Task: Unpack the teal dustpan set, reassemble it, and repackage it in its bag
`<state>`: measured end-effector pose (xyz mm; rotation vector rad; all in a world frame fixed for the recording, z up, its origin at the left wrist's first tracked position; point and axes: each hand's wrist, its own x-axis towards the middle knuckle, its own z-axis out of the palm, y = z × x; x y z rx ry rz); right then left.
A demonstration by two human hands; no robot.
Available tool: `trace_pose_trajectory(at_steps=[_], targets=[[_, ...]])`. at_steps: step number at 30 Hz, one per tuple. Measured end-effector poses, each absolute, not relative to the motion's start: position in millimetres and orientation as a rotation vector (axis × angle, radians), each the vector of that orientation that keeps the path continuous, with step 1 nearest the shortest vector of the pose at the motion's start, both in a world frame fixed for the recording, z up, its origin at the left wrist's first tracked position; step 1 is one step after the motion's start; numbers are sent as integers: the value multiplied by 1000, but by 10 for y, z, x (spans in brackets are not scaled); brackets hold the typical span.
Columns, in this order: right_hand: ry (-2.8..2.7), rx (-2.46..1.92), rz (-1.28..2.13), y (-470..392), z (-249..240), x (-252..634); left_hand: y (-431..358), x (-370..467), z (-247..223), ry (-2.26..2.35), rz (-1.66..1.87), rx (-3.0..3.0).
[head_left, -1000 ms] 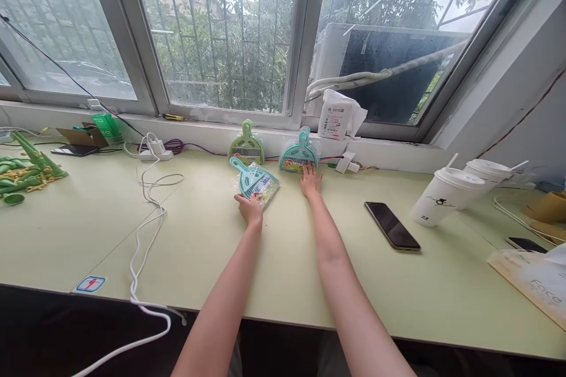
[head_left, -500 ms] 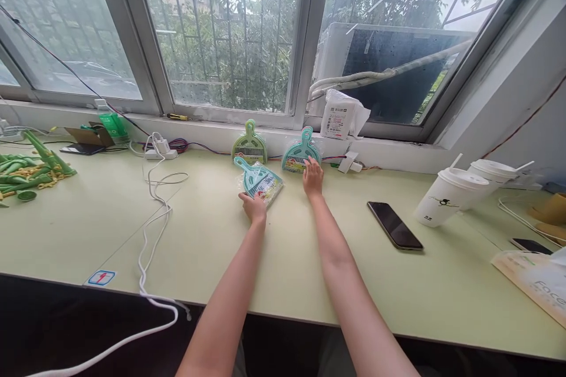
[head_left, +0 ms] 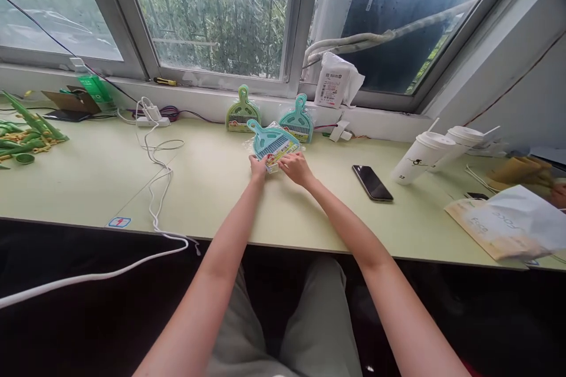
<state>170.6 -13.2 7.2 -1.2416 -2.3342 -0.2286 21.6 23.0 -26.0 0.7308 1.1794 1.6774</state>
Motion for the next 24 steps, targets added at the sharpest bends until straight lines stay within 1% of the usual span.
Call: trace_pose_trajectory(at_steps=[2,7,9,13,16,19,24], targets=[[-2254,-1304,-67,-199,0,1930,198,271,-235,1140,1636,640],[-1605,-1256,657,-186,-116,2266,28,351,-123,938,1516,580],[-1382,-1224,834,-153,-102,2304,-50,363,-94,866,1461,617],[-1146,-1148,1099,-159,-67,2293,-160,365,-65,849,1326,754],[-969,-1035,1177,-210,-82,2223,-201,371,-47,837,1241,853],[-834,-963,1121,-250,-101,2134,-222,383,-27,821,1268,892],[-831,-907,1098,-264,-79,2029,-221,371,-13,790,1325,916]])
